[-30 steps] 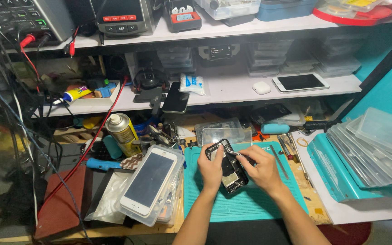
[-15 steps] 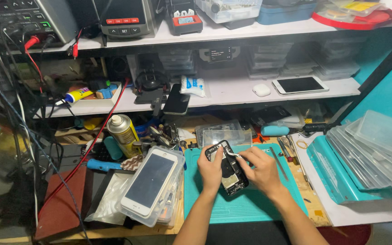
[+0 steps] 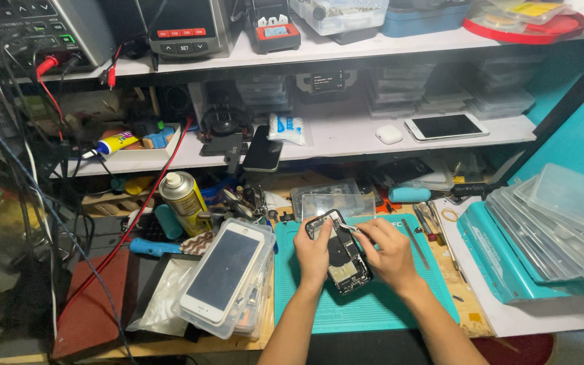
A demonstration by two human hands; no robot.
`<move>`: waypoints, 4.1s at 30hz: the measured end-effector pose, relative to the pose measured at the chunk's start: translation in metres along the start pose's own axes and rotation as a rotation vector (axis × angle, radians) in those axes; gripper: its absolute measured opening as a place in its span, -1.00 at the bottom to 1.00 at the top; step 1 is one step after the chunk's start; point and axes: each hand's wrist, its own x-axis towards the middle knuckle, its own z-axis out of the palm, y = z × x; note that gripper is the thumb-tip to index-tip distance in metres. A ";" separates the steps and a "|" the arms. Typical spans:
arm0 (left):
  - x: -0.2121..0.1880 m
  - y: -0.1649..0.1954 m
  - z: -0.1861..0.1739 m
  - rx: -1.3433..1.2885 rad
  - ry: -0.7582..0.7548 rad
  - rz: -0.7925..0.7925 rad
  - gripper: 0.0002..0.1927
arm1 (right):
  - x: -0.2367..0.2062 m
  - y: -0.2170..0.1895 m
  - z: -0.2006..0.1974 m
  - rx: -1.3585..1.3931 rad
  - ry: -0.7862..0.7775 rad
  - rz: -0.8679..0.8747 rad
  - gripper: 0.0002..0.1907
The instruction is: The person holds a disassembled smartphone at a repair workbench and uses a screwdriver to unscrew and remove internal components from the phone chassis, working on the opened device throughout the clip.
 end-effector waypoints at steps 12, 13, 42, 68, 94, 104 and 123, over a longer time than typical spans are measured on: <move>-0.003 0.008 0.002 0.071 0.042 0.084 -0.79 | -0.005 0.005 -0.002 0.155 -0.097 0.202 -0.83; -0.003 0.008 0.002 0.072 0.044 0.090 -0.79 | -0.005 0.005 -0.001 0.155 -0.104 0.205 -0.83; -0.005 0.007 0.001 0.102 0.057 0.165 -0.80 | -0.012 0.022 0.006 0.352 -0.152 0.420 -0.73; -0.005 0.003 -0.001 0.120 0.007 0.170 -0.82 | -0.008 0.019 -0.001 0.347 -0.169 0.419 -0.77; -0.003 0.004 -0.001 0.113 -0.005 0.125 -0.80 | -0.006 0.019 -0.011 0.208 -0.108 0.162 -0.73; -0.004 0.005 -0.001 0.072 -0.022 0.112 -0.81 | -0.006 0.020 -0.009 0.124 -0.139 0.171 -0.75; -0.002 -0.001 -0.002 0.119 -0.012 0.132 -0.80 | -0.017 0.043 0.003 0.444 -0.199 0.462 -0.74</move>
